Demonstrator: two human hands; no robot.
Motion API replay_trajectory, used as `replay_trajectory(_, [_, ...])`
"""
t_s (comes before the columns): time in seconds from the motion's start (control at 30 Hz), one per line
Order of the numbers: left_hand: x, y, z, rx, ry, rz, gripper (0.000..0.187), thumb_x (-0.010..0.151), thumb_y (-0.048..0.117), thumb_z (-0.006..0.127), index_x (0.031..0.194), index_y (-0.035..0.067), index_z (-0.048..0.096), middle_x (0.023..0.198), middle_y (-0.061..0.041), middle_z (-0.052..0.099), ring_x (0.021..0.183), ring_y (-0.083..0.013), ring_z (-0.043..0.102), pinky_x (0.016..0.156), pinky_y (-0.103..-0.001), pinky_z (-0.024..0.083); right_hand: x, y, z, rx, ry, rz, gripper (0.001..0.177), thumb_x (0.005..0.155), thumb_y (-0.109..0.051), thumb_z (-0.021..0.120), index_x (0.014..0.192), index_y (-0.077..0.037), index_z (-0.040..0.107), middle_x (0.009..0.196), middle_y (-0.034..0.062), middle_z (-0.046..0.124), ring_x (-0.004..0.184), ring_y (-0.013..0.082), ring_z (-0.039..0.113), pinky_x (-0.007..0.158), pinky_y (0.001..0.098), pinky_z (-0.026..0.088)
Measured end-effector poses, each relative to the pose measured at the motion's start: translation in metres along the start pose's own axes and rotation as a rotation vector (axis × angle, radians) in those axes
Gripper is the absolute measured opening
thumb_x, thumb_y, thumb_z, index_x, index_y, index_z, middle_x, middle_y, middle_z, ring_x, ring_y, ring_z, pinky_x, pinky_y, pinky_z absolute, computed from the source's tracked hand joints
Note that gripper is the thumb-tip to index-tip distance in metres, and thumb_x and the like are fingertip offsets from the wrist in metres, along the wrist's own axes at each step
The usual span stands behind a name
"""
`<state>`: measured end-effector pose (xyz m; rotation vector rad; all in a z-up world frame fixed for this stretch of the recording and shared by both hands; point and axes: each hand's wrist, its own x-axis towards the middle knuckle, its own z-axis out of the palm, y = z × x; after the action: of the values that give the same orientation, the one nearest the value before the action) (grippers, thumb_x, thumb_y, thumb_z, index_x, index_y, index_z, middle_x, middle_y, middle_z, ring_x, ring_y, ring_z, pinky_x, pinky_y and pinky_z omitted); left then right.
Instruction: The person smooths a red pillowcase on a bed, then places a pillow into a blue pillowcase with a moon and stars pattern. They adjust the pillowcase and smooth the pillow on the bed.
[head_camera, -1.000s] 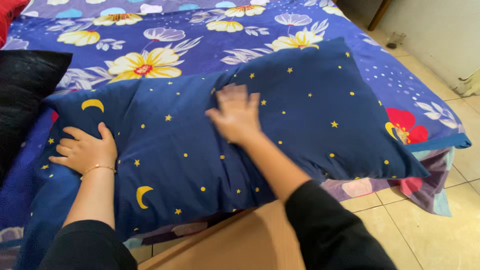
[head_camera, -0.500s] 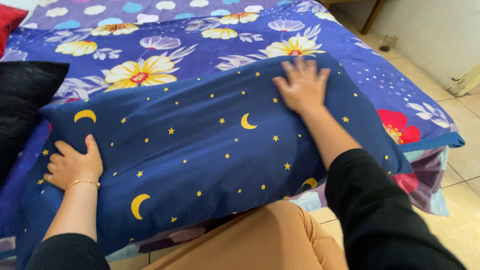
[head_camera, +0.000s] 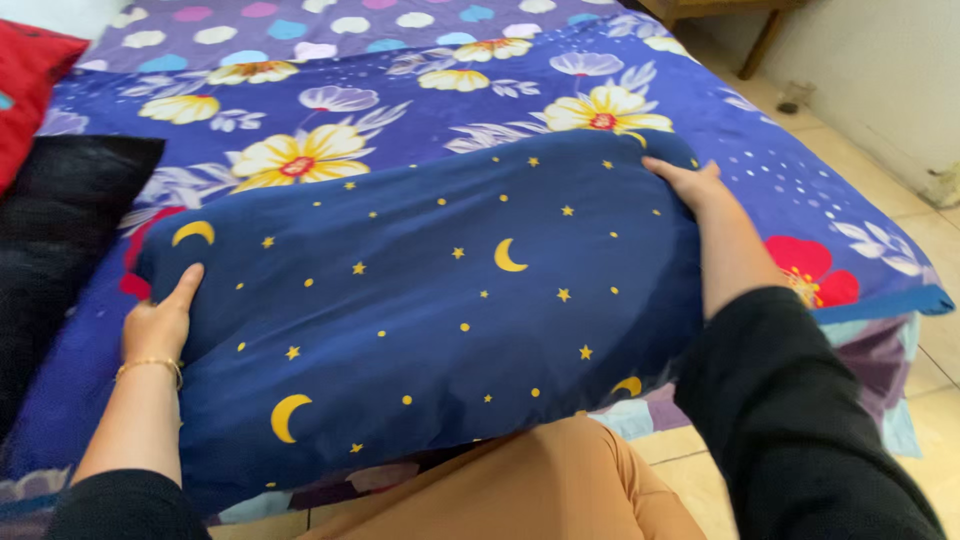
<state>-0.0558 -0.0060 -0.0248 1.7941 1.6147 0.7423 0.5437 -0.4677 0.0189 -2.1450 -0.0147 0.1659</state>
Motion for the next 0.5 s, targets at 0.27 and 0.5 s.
replay_trajectory(0.27, [0.005,-0.003,0.004,-0.183,-0.1,0.009,0.098,0.085,0.063,0.08,0.136,-0.017,0.054,0.139,-0.028,0.059,0.129,-0.0344,0.058,0.108,-0.039,0.043,-0.015,0.033,-0.029,0.124,-0.001,-0.128,0.099,0.068,-0.047,0.093,0.133,0.013,0.049,0.115,0.0254,0.066,0.096,0.0327,0.072,0.077,0.0447,0.061])
replay_trajectory(0.5, [-0.03,0.071,-0.081,-0.801,-0.159,0.189,0.048,0.092,0.035,0.075,0.125,0.0,0.07,0.119,-0.008,0.072,0.105,-0.0197,0.067,0.095,-0.036,0.051,-0.039,-0.042,-0.07,0.432,0.041,-0.527,0.045,0.077,-0.024,0.082,0.114,-0.001,0.072,0.101,0.01,0.073,0.083,0.0208,0.069,0.077,0.0343,0.058])
